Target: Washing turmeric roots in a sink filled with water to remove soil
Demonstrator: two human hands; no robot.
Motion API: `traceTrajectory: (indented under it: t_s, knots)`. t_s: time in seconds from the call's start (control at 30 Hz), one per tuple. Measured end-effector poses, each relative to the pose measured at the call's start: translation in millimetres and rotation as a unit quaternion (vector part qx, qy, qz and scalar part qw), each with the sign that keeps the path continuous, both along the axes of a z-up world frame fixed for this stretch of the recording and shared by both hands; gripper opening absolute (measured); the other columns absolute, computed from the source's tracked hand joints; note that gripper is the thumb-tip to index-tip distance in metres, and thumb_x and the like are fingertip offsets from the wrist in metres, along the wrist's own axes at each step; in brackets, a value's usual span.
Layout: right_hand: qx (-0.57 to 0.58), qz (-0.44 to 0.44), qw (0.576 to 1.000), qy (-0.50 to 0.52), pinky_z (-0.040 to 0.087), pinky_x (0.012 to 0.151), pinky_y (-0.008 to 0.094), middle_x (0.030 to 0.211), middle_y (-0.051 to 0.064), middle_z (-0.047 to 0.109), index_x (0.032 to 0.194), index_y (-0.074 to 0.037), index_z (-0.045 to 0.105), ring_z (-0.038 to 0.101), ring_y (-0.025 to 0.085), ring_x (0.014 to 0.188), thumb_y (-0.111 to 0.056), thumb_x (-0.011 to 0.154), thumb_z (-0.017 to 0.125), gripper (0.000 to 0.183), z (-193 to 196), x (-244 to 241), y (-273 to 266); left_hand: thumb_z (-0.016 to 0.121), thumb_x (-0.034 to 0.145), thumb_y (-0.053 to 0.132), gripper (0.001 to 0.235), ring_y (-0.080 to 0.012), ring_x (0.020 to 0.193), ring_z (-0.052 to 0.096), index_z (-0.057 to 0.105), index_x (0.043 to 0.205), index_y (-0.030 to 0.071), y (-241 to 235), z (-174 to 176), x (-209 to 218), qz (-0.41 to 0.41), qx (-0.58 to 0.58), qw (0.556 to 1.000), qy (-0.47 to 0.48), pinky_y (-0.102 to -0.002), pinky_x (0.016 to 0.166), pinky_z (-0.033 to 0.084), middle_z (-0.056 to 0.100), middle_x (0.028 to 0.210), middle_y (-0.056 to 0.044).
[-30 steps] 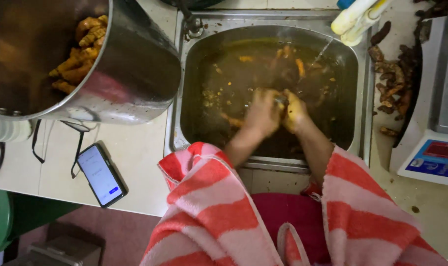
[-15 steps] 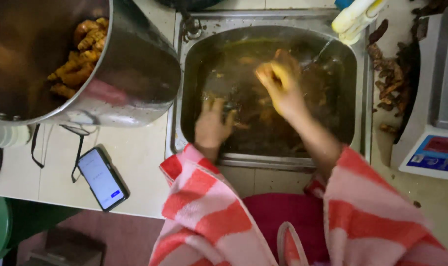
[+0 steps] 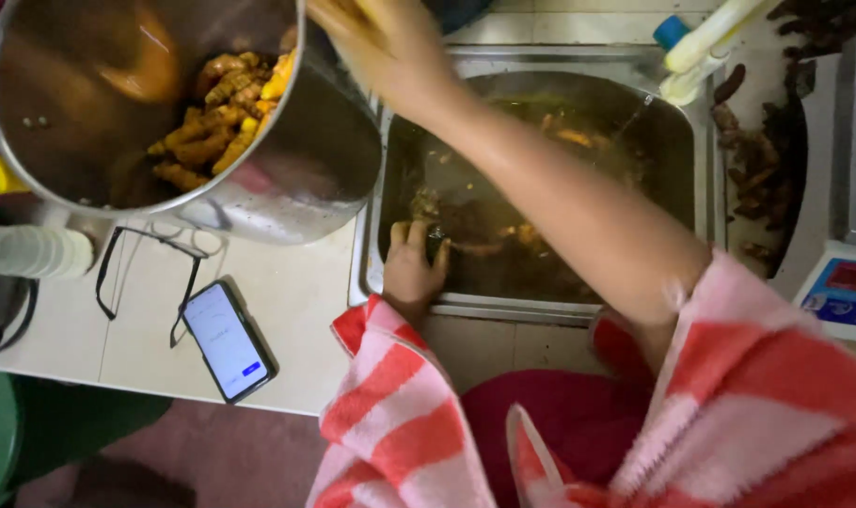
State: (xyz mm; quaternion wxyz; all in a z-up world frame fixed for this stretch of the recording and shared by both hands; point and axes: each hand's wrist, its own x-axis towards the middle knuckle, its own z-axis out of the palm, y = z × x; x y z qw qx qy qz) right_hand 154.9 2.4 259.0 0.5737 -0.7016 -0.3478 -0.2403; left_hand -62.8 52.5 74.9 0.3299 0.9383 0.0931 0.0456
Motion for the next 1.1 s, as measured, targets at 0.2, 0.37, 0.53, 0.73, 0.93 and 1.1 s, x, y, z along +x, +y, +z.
traceTrajectory:
  t_s: [0.2, 0.37, 0.53, 0.73, 0.93, 1.1]
  knots:
    - [-0.273, -0.02, 0.943, 0.189, 0.053, 0.099, 0.043, 0.115, 0.012, 0.071, 0.122, -0.012, 0.066, 0.067, 0.033, 0.113, -0.022, 0.111, 0.055, 0.018, -207, -51, -175, 0.074, 0.088, 0.035, 0.042, -0.0496, 0.104, 0.068, 0.06, 0.125, 0.023, -4, 2, 0, -0.064, -0.008, 0.998, 0.007, -0.055, 0.089, 0.059, 0.052, 0.125, -0.012]
    - [-0.544, 0.008, 0.764, 0.348, 0.027, 0.123, 0.054, 0.152, 0.03, 0.049, 0.147, -0.002, 0.055, 0.044, 0.045, 0.144, -0.061, 0.11, 0.027, 0.075, -214, -95, -234, 0.075, 0.087, 0.037, 0.041, -0.0486, 0.102, 0.069, 0.06, 0.124, 0.025, -7, -11, 5, -0.062, 0.003, 0.998, 0.007, -0.054, 0.089, 0.059, 0.054, 0.124, -0.011]
    - [-0.663, -0.002, 0.667, 0.341, 0.046, 0.112, 0.046, 0.134, 0.018, 0.067, 0.127, -0.016, 0.07, 0.061, 0.036, 0.13, -0.062, 0.103, 0.033, 0.064, -246, -99, -248, 0.073, 0.088, 0.039, 0.041, -0.0462, 0.104, 0.069, 0.06, 0.124, 0.027, -7, -20, 11, -0.056, 0.007, 0.998, 0.02, -0.052, 0.09, 0.06, 0.053, 0.125, -0.009]
    - [-0.624, 0.038, 0.653, 0.428, 0.049, 0.109, 0.047, 0.134, 0.017, 0.069, 0.129, -0.014, 0.07, 0.061, 0.037, 0.13, -0.058, 0.09, 0.056, 0.06, -312, -76, -294, 0.073, 0.087, 0.045, 0.043, -0.0466, 0.102, 0.07, 0.061, 0.124, 0.026, -11, -14, 8, -0.06, 0.017, 0.997, 0.041, -0.054, 0.09, 0.059, 0.055, 0.125, -0.01]
    - [-0.318, -0.016, 0.713, 0.624, 0.044, 0.099, 0.047, 0.128, 0.017, 0.059, 0.136, -0.008, 0.059, 0.054, 0.033, 0.12, -0.076, 0.098, 0.043, 0.08, -184, -106, -291, 0.077, 0.087, 0.046, 0.045, -0.0453, 0.108, 0.067, 0.065, 0.122, 0.021, -22, 9, 28, -0.069, -0.086, 0.993, 0.032, -0.051, 0.091, 0.057, 0.062, 0.116, -0.016]
    - [0.167, 0.133, 0.69, 0.692, 0.054, 0.103, 0.042, 0.121, 0.015, 0.075, 0.077, -0.019, 0.064, 0.072, 0.027, 0.115, -0.063, 0.104, 0.048, 0.054, -207, -103, -296, 0.074, 0.092, 0.038, 0.052, -0.0524, 0.121, 0.059, 0.057, 0.133, 0.012, -85, 49, 59, -0.107, -0.234, 0.966, -0.024, -0.057, 0.103, 0.048, 0.062, 0.125, -0.028]
